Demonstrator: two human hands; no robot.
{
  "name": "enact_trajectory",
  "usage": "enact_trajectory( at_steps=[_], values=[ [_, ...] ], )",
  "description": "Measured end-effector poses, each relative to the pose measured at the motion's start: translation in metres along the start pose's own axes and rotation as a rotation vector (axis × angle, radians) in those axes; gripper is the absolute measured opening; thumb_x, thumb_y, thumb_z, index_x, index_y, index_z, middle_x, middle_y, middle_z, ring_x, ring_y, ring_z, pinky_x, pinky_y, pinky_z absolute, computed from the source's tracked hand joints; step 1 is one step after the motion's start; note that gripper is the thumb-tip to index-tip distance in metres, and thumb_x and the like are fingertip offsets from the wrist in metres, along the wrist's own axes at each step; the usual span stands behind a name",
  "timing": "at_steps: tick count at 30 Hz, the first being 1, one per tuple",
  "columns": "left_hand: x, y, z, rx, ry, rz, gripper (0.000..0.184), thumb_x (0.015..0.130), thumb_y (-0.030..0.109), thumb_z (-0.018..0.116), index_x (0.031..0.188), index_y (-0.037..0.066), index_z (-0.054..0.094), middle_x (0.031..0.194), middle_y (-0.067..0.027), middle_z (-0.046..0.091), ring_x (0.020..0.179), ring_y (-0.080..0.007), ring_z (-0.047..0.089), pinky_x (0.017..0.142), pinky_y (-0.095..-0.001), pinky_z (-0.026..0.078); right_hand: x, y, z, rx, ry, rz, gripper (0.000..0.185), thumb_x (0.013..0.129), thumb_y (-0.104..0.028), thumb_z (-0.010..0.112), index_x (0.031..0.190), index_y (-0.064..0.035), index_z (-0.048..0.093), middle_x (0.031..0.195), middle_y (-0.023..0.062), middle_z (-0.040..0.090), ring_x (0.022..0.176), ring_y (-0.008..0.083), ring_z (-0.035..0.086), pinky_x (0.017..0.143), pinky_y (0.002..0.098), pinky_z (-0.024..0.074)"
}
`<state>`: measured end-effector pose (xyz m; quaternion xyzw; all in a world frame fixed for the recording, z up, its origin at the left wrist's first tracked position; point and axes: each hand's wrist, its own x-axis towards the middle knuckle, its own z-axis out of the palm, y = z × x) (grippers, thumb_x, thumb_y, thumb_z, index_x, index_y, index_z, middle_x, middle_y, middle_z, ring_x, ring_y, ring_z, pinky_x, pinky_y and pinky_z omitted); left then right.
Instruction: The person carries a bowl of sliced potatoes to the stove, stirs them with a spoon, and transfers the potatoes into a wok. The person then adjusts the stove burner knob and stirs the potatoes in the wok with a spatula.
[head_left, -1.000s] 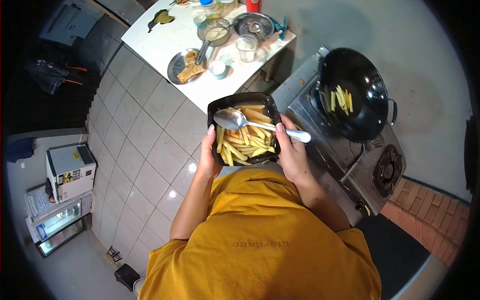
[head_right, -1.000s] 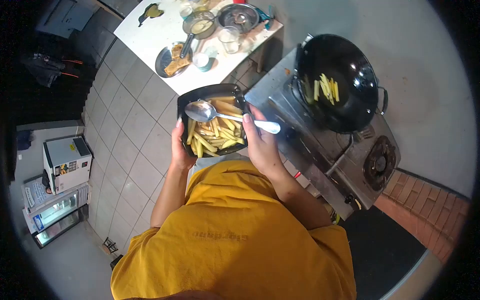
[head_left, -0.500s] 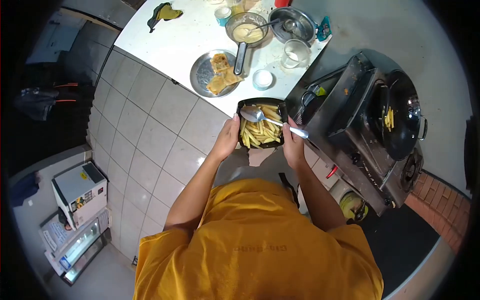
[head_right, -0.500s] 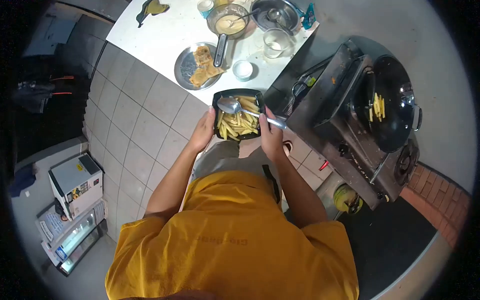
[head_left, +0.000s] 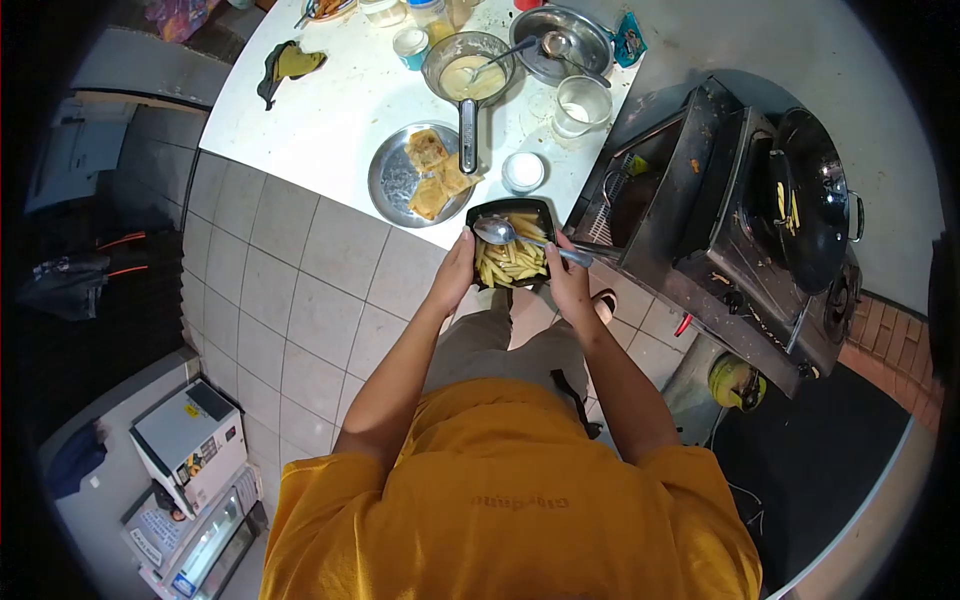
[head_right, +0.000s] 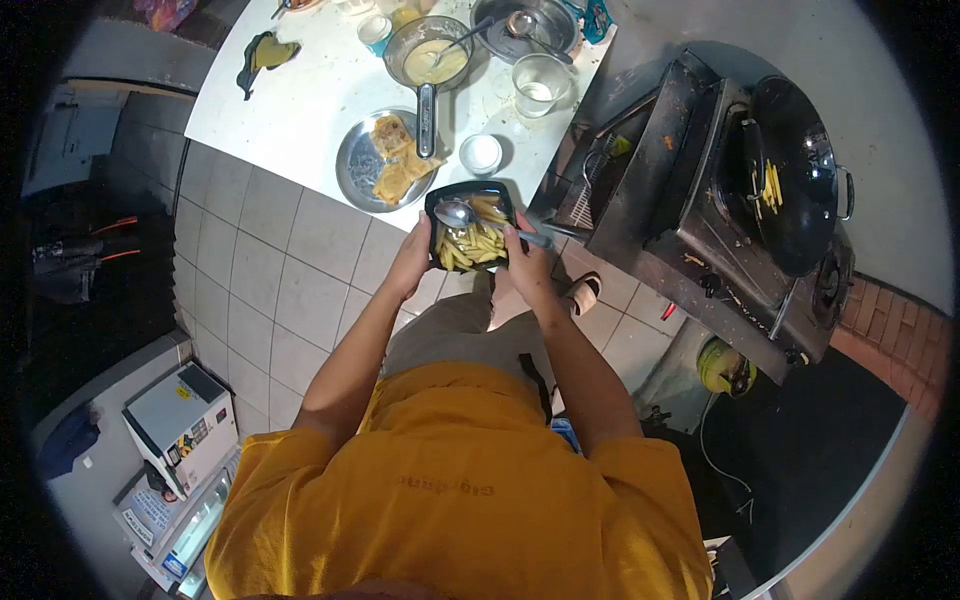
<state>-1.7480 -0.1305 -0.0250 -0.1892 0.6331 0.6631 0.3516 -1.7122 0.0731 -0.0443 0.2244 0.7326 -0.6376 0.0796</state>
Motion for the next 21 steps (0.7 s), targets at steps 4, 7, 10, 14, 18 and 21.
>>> enact_trajectory(
  at_steps=[4,7,10,14,18,21],
  values=[
    [-0.012,0.022,0.005,-0.089,-0.018,-0.023,0.070,0.092,0.062,0.025,0.139,0.011,0.030,0.135,-0.0115,0.040,0.123,-0.0245,0.040,0.098,-0.0476,0.035,0.006,-0.001,0.003,-0.005,0.039,0.005,0.040,0.092,-0.023,0.054,0.124,0.0001,0.051,0.109,0.0111,0.060,0.101,0.0137,0.054,0.089,0.0262,0.0407],
    [-0.016,0.023,0.006,-0.157,-0.010,-0.029,0.070,0.092,0.061,0.025,0.140,0.011,0.029,0.136,-0.0127,0.038,0.125,-0.0273,0.037,0.099,-0.0489,0.033,0.006,0.000,0.005,0.072,0.014,0.063,0.044,0.093,-0.020,0.054,0.130,0.0015,0.044,0.115,0.0095,0.057,0.102,0.0118,0.052,0.088,0.0245,0.0410],
    [-0.026,0.031,0.005,-0.164,0.012,-0.002,0.071,0.092,0.061,0.025,0.141,0.010,0.027,0.137,-0.0132,0.037,0.125,-0.0302,0.036,0.099,-0.0488,0.033,0.003,-0.005,0.006,0.195,0.063,0.081,0.051,0.088,-0.022,0.061,0.129,0.0028,0.042,0.115,0.0143,0.056,0.103,0.0159,0.054,0.086,0.0279,0.0441],
    [-0.028,0.025,-0.004,-0.012,0.233,0.138,0.054,0.094,0.046,0.042,0.131,0.007,0.042,0.121,-0.0096,0.050,0.108,-0.0197,0.048,0.085,-0.0344,0.042,-0.013,-0.019,-0.016,0.253,0.041,0.139,0.053,0.089,-0.024,0.059,0.131,0.0011,0.038,0.113,0.0088,0.057,0.099,0.0143,0.055,0.079,0.0299,0.0492],
    [-0.043,0.064,0.019,-0.009,0.369,0.388,0.023,0.093,0.022,0.054,0.098,0.000,0.062,0.079,0.0000,0.058,0.074,-0.0061,0.050,0.068,-0.0214,0.041,-0.022,-0.025,-0.065,0.292,0.205,0.165,0.042,0.093,-0.034,0.050,0.120,-0.0009,0.049,0.103,0.0060,0.060,0.087,0.0120,0.056,0.067,0.0229,0.0471],
    [-0.050,0.094,0.046,-0.021,0.273,0.427,0.021,0.092,0.019,0.055,0.089,0.000,0.064,0.075,0.0007,0.059,0.070,-0.0051,0.050,0.066,-0.0201,0.041,-0.033,-0.022,-0.112,0.312,0.364,0.172,0.034,0.094,-0.034,0.050,0.100,-0.0018,0.059,0.088,0.0042,0.062,0.075,0.0118,0.056,0.061,0.0239,0.0456]
  ],
)
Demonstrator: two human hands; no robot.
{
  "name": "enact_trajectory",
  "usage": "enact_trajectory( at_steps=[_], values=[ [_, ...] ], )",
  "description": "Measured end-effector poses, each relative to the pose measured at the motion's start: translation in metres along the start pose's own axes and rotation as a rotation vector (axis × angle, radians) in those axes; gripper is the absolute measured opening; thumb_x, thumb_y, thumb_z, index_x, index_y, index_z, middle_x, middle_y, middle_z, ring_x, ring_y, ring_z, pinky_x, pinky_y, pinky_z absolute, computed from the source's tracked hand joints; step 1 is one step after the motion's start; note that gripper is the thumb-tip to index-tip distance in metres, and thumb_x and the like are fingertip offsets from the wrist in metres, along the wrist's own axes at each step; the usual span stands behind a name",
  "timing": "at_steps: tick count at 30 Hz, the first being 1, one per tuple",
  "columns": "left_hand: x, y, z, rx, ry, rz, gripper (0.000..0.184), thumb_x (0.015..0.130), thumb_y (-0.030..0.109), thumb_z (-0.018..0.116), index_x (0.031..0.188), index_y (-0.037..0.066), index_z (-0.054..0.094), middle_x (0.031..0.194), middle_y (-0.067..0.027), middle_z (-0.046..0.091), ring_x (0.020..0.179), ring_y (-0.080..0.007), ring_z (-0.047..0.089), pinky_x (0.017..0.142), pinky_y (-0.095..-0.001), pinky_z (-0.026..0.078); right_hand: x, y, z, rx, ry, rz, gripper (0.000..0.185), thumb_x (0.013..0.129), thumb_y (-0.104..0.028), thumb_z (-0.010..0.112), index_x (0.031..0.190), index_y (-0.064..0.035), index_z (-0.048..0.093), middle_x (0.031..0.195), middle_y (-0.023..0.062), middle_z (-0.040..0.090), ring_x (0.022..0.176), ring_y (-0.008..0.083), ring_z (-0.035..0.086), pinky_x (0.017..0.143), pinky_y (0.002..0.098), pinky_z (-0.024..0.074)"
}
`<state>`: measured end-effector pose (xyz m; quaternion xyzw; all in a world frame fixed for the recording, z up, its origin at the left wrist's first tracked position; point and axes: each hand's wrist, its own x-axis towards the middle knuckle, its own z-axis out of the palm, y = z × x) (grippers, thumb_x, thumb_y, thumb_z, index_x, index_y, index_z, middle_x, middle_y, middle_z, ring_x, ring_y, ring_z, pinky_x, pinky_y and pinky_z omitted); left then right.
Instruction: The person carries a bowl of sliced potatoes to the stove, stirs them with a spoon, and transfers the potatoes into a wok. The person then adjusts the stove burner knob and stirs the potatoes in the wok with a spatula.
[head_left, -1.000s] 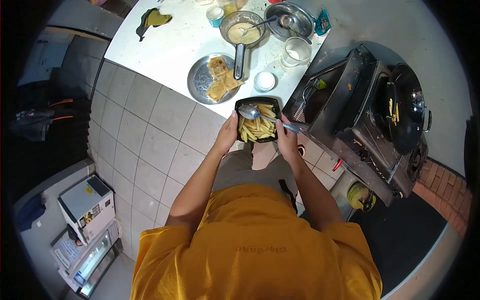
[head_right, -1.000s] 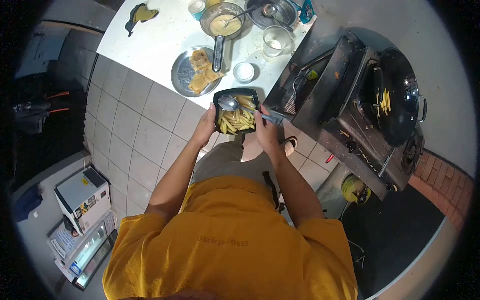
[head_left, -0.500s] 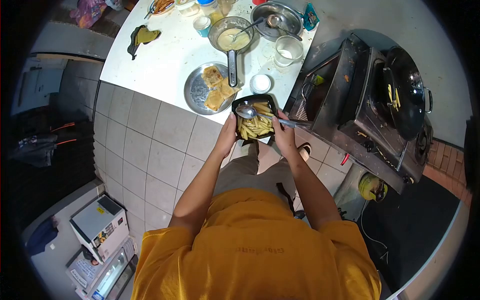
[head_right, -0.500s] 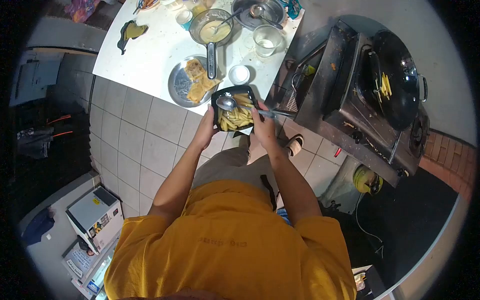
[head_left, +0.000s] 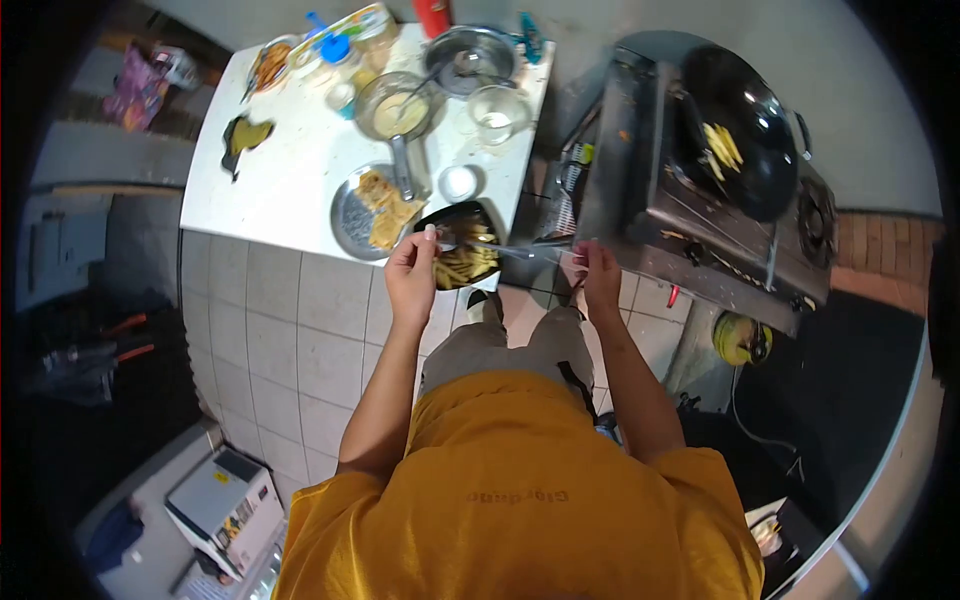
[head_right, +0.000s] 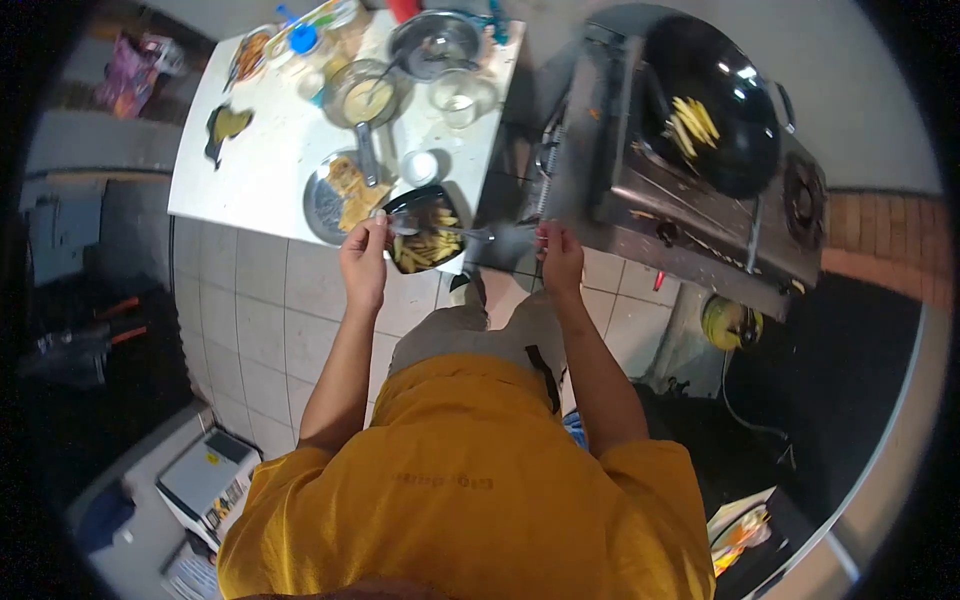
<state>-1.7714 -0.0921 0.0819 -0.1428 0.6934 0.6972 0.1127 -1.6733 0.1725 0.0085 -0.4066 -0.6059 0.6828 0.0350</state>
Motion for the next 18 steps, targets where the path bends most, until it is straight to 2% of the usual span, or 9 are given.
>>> enact_trajectory(
  at_steps=[1,6,8,9,11,12,15,16,18],
  values=[
    [0.000,0.008,0.012,0.007,-0.037,0.010,0.022,0.093,0.020,0.054,0.090,0.000,0.065,0.075,0.0004,0.059,0.069,-0.0054,0.050,0.066,-0.0210,0.040,-0.006,-0.017,-0.010,0.057,0.097,-0.026,0.032,0.094,-0.033,0.049,0.083,-0.0043,0.060,0.076,0.0019,0.061,0.067,0.0106,0.055,0.058,0.0230,0.0437],
    [0.003,0.037,0.085,-0.150,-0.148,0.055,0.026,0.092,0.022,0.055,0.076,0.002,0.061,0.072,-0.0006,0.059,0.067,-0.0059,0.050,0.064,-0.0207,0.041,0.003,-0.043,-0.113,0.077,0.468,-0.001,0.028,0.093,-0.034,0.050,0.084,-0.0073,0.056,0.071,0.0004,0.056,0.062,0.0097,0.053,0.053,0.0237,0.0415],
    [-0.003,0.058,0.114,-0.112,-0.204,0.022,0.034,0.094,0.030,0.051,0.072,0.005,0.057,0.071,-0.0023,0.057,0.069,-0.0076,0.052,0.068,-0.0222,0.041,0.020,-0.038,-0.172,0.183,0.716,-0.159,0.029,0.090,-0.031,0.057,0.091,-0.0019,0.052,0.077,0.0043,0.054,0.066,0.0125,0.051,0.061,0.0273,0.0428],
    [-0.005,0.065,0.130,-0.103,-0.216,0.037,0.035,0.095,0.031,0.050,0.073,0.005,0.057,0.071,-0.0024,0.057,0.068,-0.0076,0.051,0.067,-0.0222,0.040,0.025,-0.044,-0.198,0.193,0.728,-0.166,0.029,0.090,-0.031,0.057,0.091,-0.0019,0.052,0.077,0.0043,0.054,0.066,0.0125,0.051,0.061,0.0273,0.0428],
    [-0.008,0.072,0.161,-0.122,-0.256,0.070,0.038,0.095,0.034,0.047,0.074,0.004,0.057,0.070,-0.0035,0.057,0.066,-0.0084,0.050,0.066,-0.0223,0.039,0.035,-0.056,-0.244,-0.242,1.036,-0.444,0.037,0.086,-0.031,0.061,0.098,0.0000,0.046,0.083,0.0080,0.051,0.071,0.0202,0.051,0.068,0.0331,0.0431],
    [-0.010,0.075,0.176,-0.126,-0.263,0.071,0.040,0.096,0.035,0.045,0.073,0.004,0.055,0.070,-0.0049,0.057,0.065,-0.0099,0.049,0.066,-0.0235,0.039,0.040,-0.065,-0.265,-0.231,1.045,-0.449,0.037,0.086,-0.031,0.061,0.098,0.0000,0.046,0.083,0.0080,0.051,0.071,0.0202,0.051,0.068,0.0331,0.0431],
    [-0.021,0.084,0.224,-0.183,-0.268,0.098,0.045,0.096,0.039,0.042,0.072,0.004,0.054,0.068,-0.0057,0.055,0.065,-0.0121,0.049,0.066,-0.0254,0.040,0.047,-0.103,-0.315,-0.855,1.208,-0.530,0.055,0.078,-0.040,0.068,0.101,0.0029,0.042,0.091,0.0188,0.051,0.078,0.0381,0.051,0.077,0.0449,0.0410],
    [-0.023,0.086,0.238,-0.221,-0.279,0.104,0.044,0.096,0.039,0.043,0.073,0.004,0.054,0.067,-0.0050,0.054,0.066,-0.0123,0.049,0.066,-0.0256,0.039,0.049,-0.114,-0.325,-0.847,1.206,-0.526,0.055,0.078,-0.040,0.068,0.101,0.0029,0.042,0.091,0.0188,0.051,0.078,0.0381,0.051,0.077,0.0449,0.0410],
    [-0.028,0.094,0.265,-0.259,-0.261,0.084,0.043,0.096,0.037,0.044,0.073,0.003,0.057,0.069,-0.0039,0.055,0.065,-0.0109,0.050,0.066,-0.0253,0.041,0.054,-0.134,-0.339,-0.722,0.973,-0.184,0.064,0.076,-0.045,0.069,0.105,0.0028,0.038,0.096,0.0240,0.052,0.085,0.0400,0.054,0.079,0.0443,0.0418]
  ],
)
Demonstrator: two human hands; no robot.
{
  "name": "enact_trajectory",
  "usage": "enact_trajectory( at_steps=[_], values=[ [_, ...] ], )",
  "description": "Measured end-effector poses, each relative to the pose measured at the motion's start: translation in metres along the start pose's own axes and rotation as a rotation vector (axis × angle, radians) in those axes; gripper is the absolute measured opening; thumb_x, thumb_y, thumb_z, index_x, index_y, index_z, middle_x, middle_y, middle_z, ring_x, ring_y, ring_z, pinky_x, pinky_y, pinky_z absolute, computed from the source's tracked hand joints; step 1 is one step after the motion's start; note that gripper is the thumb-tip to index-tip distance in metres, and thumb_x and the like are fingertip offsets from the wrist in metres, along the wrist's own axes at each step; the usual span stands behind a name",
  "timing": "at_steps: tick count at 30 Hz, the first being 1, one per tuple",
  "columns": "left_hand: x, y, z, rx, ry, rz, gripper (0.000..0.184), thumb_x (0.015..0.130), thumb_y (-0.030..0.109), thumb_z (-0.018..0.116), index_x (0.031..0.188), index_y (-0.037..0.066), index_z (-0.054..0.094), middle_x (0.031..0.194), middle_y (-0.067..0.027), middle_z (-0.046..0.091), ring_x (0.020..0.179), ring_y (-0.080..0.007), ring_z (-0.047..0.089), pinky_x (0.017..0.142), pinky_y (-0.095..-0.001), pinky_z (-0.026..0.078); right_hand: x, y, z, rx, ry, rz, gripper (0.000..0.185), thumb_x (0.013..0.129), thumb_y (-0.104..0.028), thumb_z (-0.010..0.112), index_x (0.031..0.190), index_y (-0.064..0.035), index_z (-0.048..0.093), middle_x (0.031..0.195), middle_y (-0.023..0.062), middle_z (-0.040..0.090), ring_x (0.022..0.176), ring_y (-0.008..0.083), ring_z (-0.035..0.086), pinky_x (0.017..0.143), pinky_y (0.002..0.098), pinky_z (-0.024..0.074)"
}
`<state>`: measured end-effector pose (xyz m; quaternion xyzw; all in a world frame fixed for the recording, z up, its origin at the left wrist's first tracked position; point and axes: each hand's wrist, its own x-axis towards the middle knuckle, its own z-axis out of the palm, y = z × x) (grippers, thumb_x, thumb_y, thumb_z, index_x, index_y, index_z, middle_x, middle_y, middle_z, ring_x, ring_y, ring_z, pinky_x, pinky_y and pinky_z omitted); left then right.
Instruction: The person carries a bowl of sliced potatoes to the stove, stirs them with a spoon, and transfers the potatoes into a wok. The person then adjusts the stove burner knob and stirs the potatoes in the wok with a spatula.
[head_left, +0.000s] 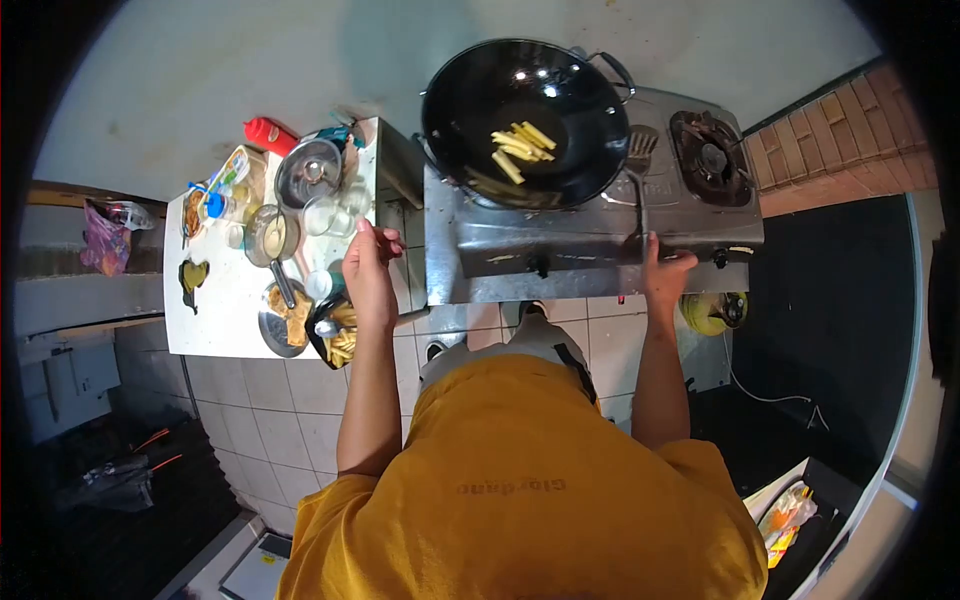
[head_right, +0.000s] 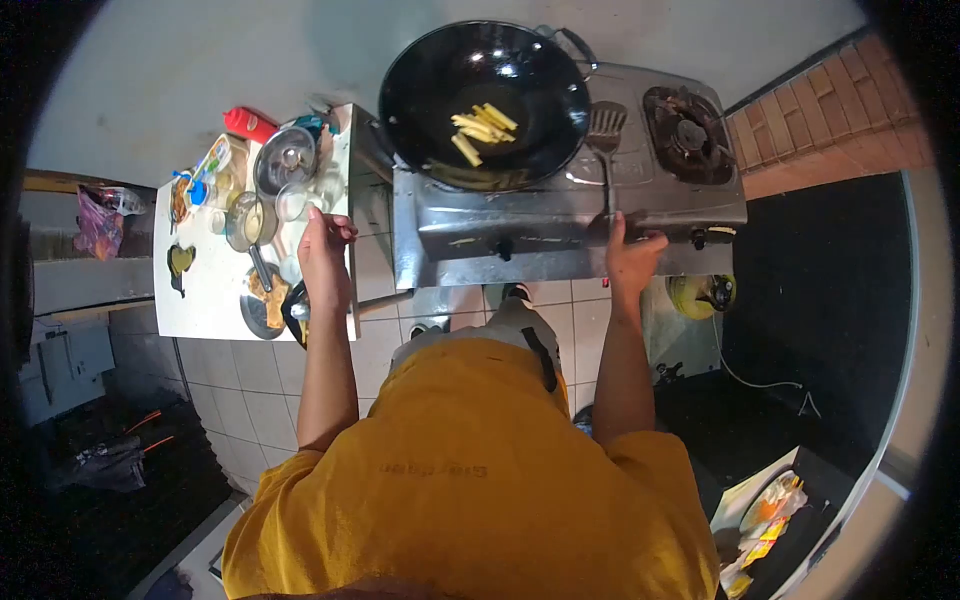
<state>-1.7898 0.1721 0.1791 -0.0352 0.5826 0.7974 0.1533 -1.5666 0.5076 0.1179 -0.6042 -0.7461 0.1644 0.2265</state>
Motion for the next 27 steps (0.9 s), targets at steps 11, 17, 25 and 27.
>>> enact_trajectory(
  at_steps=[11,17,25,27],
  values=[
    [-0.004,0.001,0.091,-0.009,0.165,0.117,0.038,0.095,0.035,0.048,0.073,0.005,0.058,0.068,-0.0008,0.054,0.062,-0.0080,0.046,0.059,-0.0237,0.036,0.061,-0.004,-0.022,0.672,-0.862,0.438,0.036,0.088,-0.035,0.057,0.100,-0.0014,0.050,0.070,0.0016,0.051,0.054,0.0084,0.045,0.045,0.0204,0.0355],
    [0.002,-0.008,0.080,0.043,0.114,0.114,0.035,0.094,0.030,0.050,0.069,0.006,0.056,0.058,0.0028,0.043,0.054,-0.0066,0.034,0.052,-0.0226,0.026,0.084,-0.005,-0.035,0.806,-0.907,0.464,0.031,0.093,-0.032,0.050,0.094,-0.0025,0.058,0.057,-0.0049,0.040,0.046,0.0041,0.034,0.041,0.0197,0.0249],
    [-0.024,-0.069,0.065,0.358,-0.009,-0.346,0.036,0.088,0.035,0.055,0.067,0.006,0.057,0.059,0.0034,0.044,0.053,-0.0060,0.036,0.049,-0.0221,0.027,0.099,-0.014,-0.089,0.776,-0.621,0.169,0.026,0.092,-0.028,0.055,0.094,-0.0026,0.059,0.061,-0.0053,0.043,0.052,0.0037,0.038,0.046,0.0188,0.0296],
    [-0.036,-0.083,0.079,0.466,-0.123,-0.425,0.036,0.087,0.036,0.055,0.072,0.004,0.061,0.063,0.0019,0.050,0.056,-0.0067,0.039,0.052,-0.0220,0.031,0.101,-0.022,-0.103,0.736,-0.581,0.106,0.026,0.092,-0.028,0.055,0.096,-0.0022,0.059,0.062,-0.0047,0.044,0.055,0.0041,0.041,0.049,0.0185,0.0321]
  ],
)
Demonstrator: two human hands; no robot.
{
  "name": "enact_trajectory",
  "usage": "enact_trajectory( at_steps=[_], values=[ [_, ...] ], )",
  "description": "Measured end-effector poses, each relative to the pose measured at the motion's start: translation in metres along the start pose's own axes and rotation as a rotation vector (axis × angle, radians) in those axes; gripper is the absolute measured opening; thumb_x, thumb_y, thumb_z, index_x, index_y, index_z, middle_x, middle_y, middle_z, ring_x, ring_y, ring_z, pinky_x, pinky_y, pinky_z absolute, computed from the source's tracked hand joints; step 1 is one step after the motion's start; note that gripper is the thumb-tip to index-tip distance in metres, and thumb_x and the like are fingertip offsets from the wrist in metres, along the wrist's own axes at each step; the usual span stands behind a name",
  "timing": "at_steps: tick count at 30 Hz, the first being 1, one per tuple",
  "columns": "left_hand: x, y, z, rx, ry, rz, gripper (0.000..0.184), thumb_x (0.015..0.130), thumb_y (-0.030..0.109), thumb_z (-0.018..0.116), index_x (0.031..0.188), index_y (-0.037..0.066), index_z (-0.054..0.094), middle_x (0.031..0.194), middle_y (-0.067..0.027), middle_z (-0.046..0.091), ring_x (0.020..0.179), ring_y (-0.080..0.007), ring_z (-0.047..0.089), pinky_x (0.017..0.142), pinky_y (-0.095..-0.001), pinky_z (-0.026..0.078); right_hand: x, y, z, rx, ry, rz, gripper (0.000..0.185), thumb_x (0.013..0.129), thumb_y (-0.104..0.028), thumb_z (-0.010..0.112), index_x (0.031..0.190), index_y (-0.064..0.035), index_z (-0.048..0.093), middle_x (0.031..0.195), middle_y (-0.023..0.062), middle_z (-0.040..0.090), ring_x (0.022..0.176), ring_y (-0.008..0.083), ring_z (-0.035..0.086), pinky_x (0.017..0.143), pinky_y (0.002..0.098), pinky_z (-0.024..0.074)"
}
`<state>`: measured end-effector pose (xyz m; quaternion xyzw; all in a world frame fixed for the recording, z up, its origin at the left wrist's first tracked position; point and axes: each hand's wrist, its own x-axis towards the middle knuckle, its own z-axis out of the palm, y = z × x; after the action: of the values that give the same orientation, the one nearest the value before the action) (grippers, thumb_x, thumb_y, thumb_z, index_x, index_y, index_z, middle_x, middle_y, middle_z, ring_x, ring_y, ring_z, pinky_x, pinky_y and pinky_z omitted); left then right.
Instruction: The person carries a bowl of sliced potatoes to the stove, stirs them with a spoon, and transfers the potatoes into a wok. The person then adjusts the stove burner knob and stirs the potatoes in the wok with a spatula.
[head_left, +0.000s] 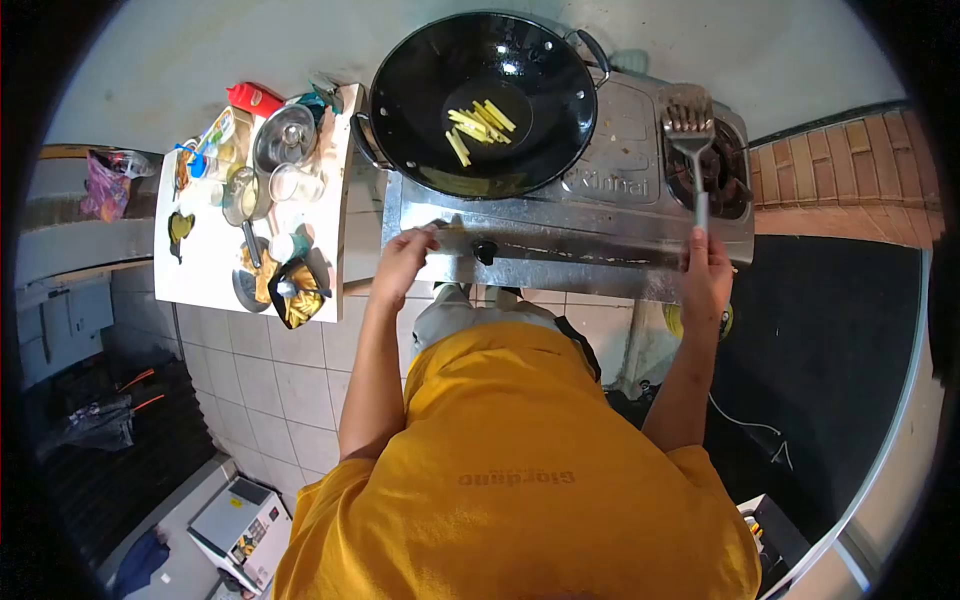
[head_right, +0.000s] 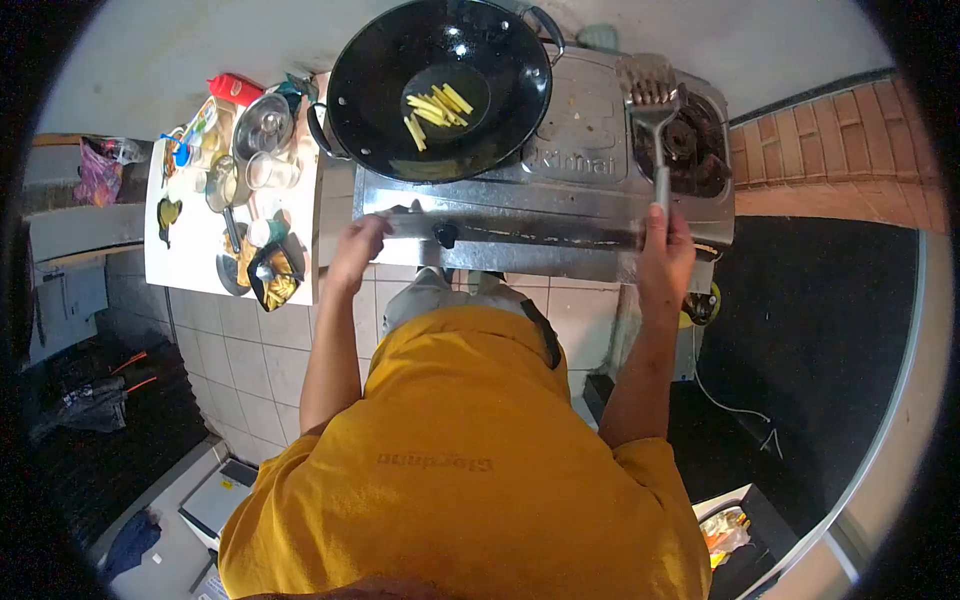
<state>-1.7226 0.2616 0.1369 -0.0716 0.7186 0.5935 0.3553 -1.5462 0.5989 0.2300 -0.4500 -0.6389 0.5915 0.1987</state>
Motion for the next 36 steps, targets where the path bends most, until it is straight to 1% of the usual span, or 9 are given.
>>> enact_trajectory(
  at_steps=[2,5,6,8,11,24,29,34,36],
  values=[
    [0.007,-0.016,0.008,0.213,-0.117,-0.103,0.042,0.086,0.041,0.057,0.081,0.000,0.066,0.072,-0.0036,0.060,0.062,-0.0113,0.048,0.059,-0.0259,0.040,-0.008,-0.023,0.001,0.004,0.017,-0.203,0.027,0.093,-0.026,0.053,0.102,-0.0010,0.059,0.068,-0.0012,0.054,0.062,0.0054,0.047,0.056,0.0189,0.0366],
    [0.011,-0.040,0.031,0.394,-0.233,-0.031,0.050,0.086,0.047,0.056,0.090,-0.002,0.067,0.078,-0.0091,0.064,0.074,-0.0175,0.057,0.068,-0.0282,0.044,-0.013,-0.048,0.000,0.097,0.036,-0.203,0.022,0.094,-0.023,0.051,0.093,-0.0016,0.059,0.078,0.0045,0.062,0.065,0.0079,0.052,0.061,0.0207,0.0415],
    [0.014,-0.048,0.038,0.391,-0.238,-0.033,0.050,0.086,0.047,0.056,0.090,-0.002,0.067,0.078,-0.0091,0.064,0.074,-0.0175,0.057,0.068,-0.0282,0.044,-0.011,-0.049,-0.004,0.201,0.024,-0.170,0.021,0.094,-0.020,0.052,0.095,-0.0004,0.059,0.083,0.0079,0.065,0.067,0.0099,0.054,0.063,0.0227,0.0443],
    [0.020,-0.062,0.048,0.470,-0.196,-0.049,0.057,0.084,0.051,0.056,0.094,-0.004,0.066,0.080,-0.0172,0.065,0.075,-0.0231,0.060,0.071,-0.0335,0.045,-0.013,-0.054,-0.005,0.239,0.035,-0.179,0.023,0.094,-0.021,0.052,0.099,0.0004,0.058,0.082,0.0083,0.065,0.066,0.0104,0.055,0.062,0.0232,0.0438],
    [0.019,-0.060,0.057,0.460,-0.184,-0.112,0.054,0.087,0.047,0.054,0.091,-0.005,0.067,0.086,-0.0171,0.066,0.085,-0.0218,0.059,0.079,-0.0316,0.044,-0.019,-0.064,-0.004,0.289,0.080,-0.199,0.025,0.094,-0.021,0.052,0.102,0.0014,0.058,0.082,0.0094,0.065,0.066,0.0113,0.056,0.062,0.0239,0.0436],
    [0.025,-0.080,0.062,0.302,-0.136,-0.057,0.050,0.089,0.042,0.053,0.089,-0.006,0.065,0.083,-0.0137,0.064,0.079,-0.0190,0.055,0.075,-0.0311,0.043,-0.036,-0.060,-0.011,0.395,0.159,-0.230,0.031,0.094,-0.023,0.050,0.109,0.0031,0.056,0.081,0.0098,0.065,0.068,0.0128,0.057,0.065,0.0253,0.0450],
    [0.022,-0.077,0.063,0.112,-0.166,-0.191,0.050,0.090,0.044,0.053,0.092,-0.004,0.066,0.086,-0.0105,0.063,0.078,-0.0173,0.053,0.073,-0.0292,0.042,-0.036,-0.063,-0.006,0.467,0.122,-0.228,0.032,0.094,-0.022,0.048,0.111,0.0038,0.055,0.083,0.0101,0.063,0.071,0.0152,0.055,0.069,0.0270,0.0457],
    [0.017,-0.070,0.059,0.164,-0.176,-0.200,0.056,0.088,0.051,0.052,0.093,-0.003,0.066,0.085,-0.0089,0.062,0.078,-0.0160,0.051,0.071,-0.0278,0.041,-0.025,-0.061,0.015,0.493,0.102,-0.222,0.035,0.094,-0.024,0.046,0.112,0.0048,0.055,0.079,0.0099,0.062,0.070,0.0155,0.055,0.068,0.0278,0.0452],
    [0.014,-0.063,0.051,0.204,-0.152,-0.196,0.058,0.087,0.053,0.051,0.092,-0.003,0.066,0.084,-0.0088,0.062,0.078,-0.0158,0.051,0.071,-0.0276,0.041,-0.022,-0.061,0.033,0.387,0.073,-0.292,0.037,0.095,-0.026,0.046,0.111,0.0059,0.057,0.072,0.0089,0.063,0.064,0.0127,0.056,0.063,0.0258,0.0450]
  ],
)
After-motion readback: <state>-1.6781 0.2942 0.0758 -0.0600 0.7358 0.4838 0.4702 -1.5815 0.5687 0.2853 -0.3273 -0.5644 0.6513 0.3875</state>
